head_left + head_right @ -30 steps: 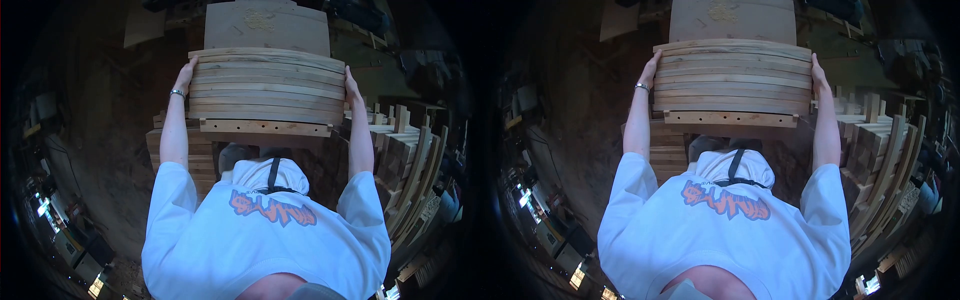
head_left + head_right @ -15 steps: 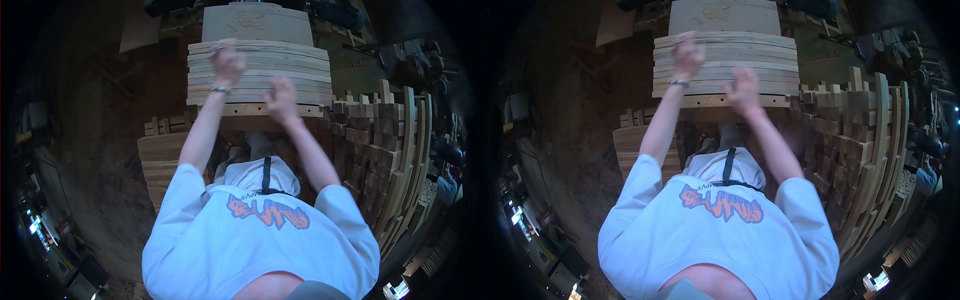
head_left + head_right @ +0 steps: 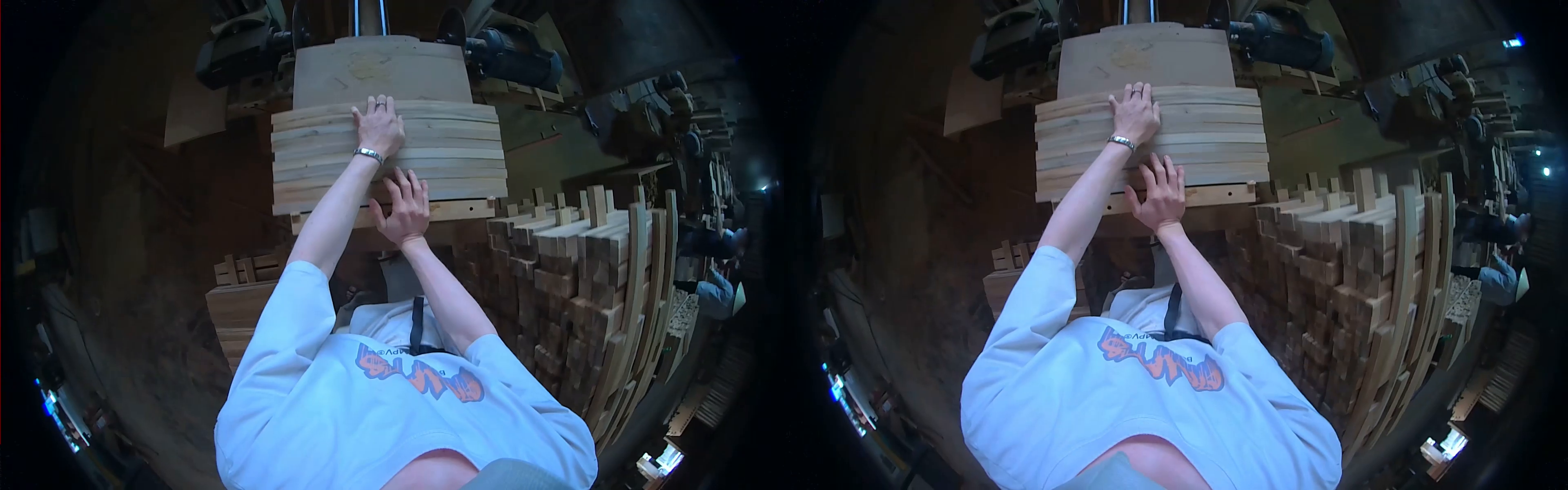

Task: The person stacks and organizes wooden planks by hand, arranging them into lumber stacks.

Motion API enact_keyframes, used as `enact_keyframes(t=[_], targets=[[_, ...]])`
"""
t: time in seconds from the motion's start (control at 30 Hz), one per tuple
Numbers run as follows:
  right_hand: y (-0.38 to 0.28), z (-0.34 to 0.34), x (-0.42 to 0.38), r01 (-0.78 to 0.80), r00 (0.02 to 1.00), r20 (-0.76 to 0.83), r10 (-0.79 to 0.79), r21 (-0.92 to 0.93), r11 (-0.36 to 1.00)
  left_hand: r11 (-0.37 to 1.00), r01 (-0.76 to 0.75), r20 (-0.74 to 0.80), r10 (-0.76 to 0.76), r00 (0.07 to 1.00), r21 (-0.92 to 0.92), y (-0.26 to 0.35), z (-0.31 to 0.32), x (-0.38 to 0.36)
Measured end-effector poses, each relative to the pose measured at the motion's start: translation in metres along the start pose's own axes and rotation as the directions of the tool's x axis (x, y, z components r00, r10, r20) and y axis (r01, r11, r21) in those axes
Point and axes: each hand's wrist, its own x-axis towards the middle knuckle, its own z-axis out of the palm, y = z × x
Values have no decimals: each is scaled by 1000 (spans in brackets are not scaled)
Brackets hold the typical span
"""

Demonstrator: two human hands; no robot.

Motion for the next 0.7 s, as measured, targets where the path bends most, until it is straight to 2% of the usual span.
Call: enact_keyframes(t=[0.2,0.27,0.3,0.37,0.43,0.5,0.6,0.63,0.7], targets=[[27,57,117,46,997,-58,-46,-3,999,996,85,-54,-85,995,-8,-28,23,130],[36,78,160,57,996,-65,-57,-1,998,989,117,-13,-118,993,-88,-37,20,178],[45,90,170,66,996,-64,-66,-11,998,985,124,-51,-131,990,-117,-39,29,191],[50,107,206,68,994,-87,-68,-8,998,991,103,-39,-106,994,-82,-51,28,235],[57,117,227,84,990,-112,-85,-15,996,995,79,1,-79,997,-59,-54,35,259],[62,126,246,89,990,-109,-91,-28,996,998,60,-78,-59,995,0,-61,40,282],[65,135,267,110,987,-112,-114,-48,993,996,89,-101,-87,991,12,-63,48,303],[67,137,272,112,986,-118,-118,-52,992,995,98,-189,-100,977,-18,-65,65,318],[69,144,284,117,984,-125,-124,-60,991,993,119,-184,-120,975,-15,-68,78,341]])
